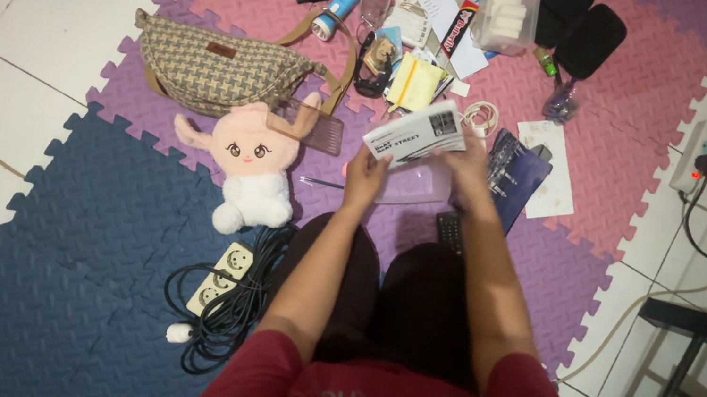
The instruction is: The recorder is sitting on the floor, sorting through and organizing various household items, chargers, and boxes.
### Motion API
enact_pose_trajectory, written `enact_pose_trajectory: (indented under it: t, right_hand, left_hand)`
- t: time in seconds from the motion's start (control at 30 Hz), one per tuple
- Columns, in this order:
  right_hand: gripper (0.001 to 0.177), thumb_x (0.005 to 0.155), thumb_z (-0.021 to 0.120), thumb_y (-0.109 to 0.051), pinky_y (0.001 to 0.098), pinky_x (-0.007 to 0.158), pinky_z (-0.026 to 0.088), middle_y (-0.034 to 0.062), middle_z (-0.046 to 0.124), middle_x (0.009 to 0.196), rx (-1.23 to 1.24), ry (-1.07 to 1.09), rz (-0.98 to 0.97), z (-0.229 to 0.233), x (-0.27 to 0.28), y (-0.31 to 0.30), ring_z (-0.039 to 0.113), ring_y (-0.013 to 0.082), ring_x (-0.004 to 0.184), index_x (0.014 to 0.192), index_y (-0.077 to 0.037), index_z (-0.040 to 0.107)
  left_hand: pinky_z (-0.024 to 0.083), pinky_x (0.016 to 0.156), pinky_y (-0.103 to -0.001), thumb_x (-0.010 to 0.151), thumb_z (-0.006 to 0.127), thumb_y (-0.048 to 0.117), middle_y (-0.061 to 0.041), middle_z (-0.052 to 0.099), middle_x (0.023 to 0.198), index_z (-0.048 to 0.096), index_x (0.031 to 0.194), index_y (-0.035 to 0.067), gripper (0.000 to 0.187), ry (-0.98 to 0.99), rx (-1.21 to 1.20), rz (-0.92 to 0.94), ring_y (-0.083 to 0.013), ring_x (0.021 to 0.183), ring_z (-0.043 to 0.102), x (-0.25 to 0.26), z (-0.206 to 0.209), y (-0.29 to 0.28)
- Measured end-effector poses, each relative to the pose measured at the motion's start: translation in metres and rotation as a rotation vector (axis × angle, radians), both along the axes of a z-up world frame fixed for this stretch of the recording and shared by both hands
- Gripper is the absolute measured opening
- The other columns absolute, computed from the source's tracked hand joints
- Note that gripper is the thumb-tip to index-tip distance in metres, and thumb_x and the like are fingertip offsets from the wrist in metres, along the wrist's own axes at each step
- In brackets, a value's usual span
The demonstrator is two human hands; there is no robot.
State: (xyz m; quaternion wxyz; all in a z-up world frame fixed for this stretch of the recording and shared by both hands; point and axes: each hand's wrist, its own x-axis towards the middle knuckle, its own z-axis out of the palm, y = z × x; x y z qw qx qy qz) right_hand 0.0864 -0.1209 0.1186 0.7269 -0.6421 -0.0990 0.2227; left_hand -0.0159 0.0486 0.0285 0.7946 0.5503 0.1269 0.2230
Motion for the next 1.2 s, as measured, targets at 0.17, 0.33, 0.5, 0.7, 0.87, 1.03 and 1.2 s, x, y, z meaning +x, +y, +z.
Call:
enact_pose_trajectory:
  t: [0.17, 0.33, 0.5, 0.7, 0.87, 1.03, 1.2]
  right_hand:
    - [0.059, 0.074, 0.083, -0.009, 0.0361, 0.085, 0.061, 0.0084, 0.072, 0.114, -0.373, -0.206, -0.015, 0.060, 0.014, -0.006, 0.072, 0.0222, 0.100, 0.128, -0.015, 0.060]
    - [0.033, 0.086, 0.081, -0.017, 0.0401, 0.090, 0.056, 0.0106, 0.073, 0.115, -0.748, -0.804, 0.255, 0.039, 0.027, -0.003, 0.072, 0.0309, 0.103, 0.117, -0.013, 0.072]
    - [0.031, 0.083, 0.077, -0.012, 0.0419, 0.090, 0.055, 0.0151, 0.072, 0.119, -0.671, -0.918, 0.133, -0.013, 0.041, 0.012, 0.069, 0.0366, 0.106, 0.114, -0.009, 0.072]
    - [0.027, 0.076, 0.080, -0.010, 0.0482, 0.092, 0.046, 0.0117, 0.073, 0.099, -0.720, -0.954, 0.054, -0.013, 0.033, 0.046, 0.066, 0.0344, 0.100, 0.102, -0.013, 0.074]
    - [0.035, 0.077, 0.080, -0.011, 0.0503, 0.097, 0.039, 0.0145, 0.066, 0.113, -0.882, -1.063, 0.138, -0.032, 0.036, 0.048, 0.059, 0.0355, 0.113, 0.108, -0.010, 0.065]
    - [0.029, 0.092, 0.076, -0.008, 0.0500, 0.108, 0.041, 0.0106, 0.063, 0.119, -0.925, -0.943, 0.240, -0.029, 0.034, 0.041, 0.056, 0.0341, 0.122, 0.119, -0.014, 0.066]
    - [0.047, 0.079, 0.079, -0.016, 0.0495, 0.099, 0.043, 0.0220, 0.062, 0.125, -0.836, -0.939, -0.093, 0.014, 0.011, 0.004, 0.057, 0.0397, 0.117, 0.122, -0.002, 0.065]
  left_hand:
    - [0.056, 0.079, -0.037, 0.096, 0.071, 0.019, -0.017, 0.074, 0.100, 0.067, 0.124, 0.006, 0.031, 0.346, 0.612, 0.060, -0.0291, 0.088, 0.071, -0.014, 0.037, 0.010]
    - [0.057, 0.088, -0.041, 0.099, 0.070, 0.018, -0.017, 0.070, 0.111, 0.064, 0.125, 0.005, 0.030, 0.164, 0.693, 0.177, -0.0352, 0.101, 0.071, -0.007, 0.031, 0.004]
    - [0.049, 0.095, -0.048, 0.072, 0.076, 0.010, -0.022, 0.055, 0.125, 0.055, 0.134, 0.005, 0.066, 0.503, 0.903, 0.297, -0.0433, 0.115, 0.057, -0.013, 0.043, 0.012]
    - [0.052, 0.098, -0.045, 0.078, 0.065, -0.001, -0.018, 0.062, 0.129, 0.049, 0.148, 0.009, 0.072, 0.610, 0.797, 0.139, -0.0399, 0.119, 0.062, -0.009, -0.023, 0.016]
    - [0.051, 0.101, -0.044, 0.068, 0.078, 0.010, -0.017, 0.063, 0.130, 0.050, 0.138, 0.010, 0.076, 0.890, 0.637, -0.110, -0.0371, 0.122, 0.061, -0.012, 0.023, 0.020]
    - [0.048, 0.094, -0.047, 0.062, 0.082, 0.014, -0.022, 0.050, 0.139, 0.040, 0.141, 0.003, 0.090, 0.594, 0.731, 0.123, -0.0428, 0.125, 0.052, -0.005, 0.015, 0.019]
    - [0.050, 0.091, -0.047, 0.081, 0.076, 0.019, -0.015, 0.059, 0.127, 0.053, 0.134, 0.011, 0.058, 0.687, 0.723, 0.048, -0.0371, 0.116, 0.060, -0.002, -0.007, 0.020]
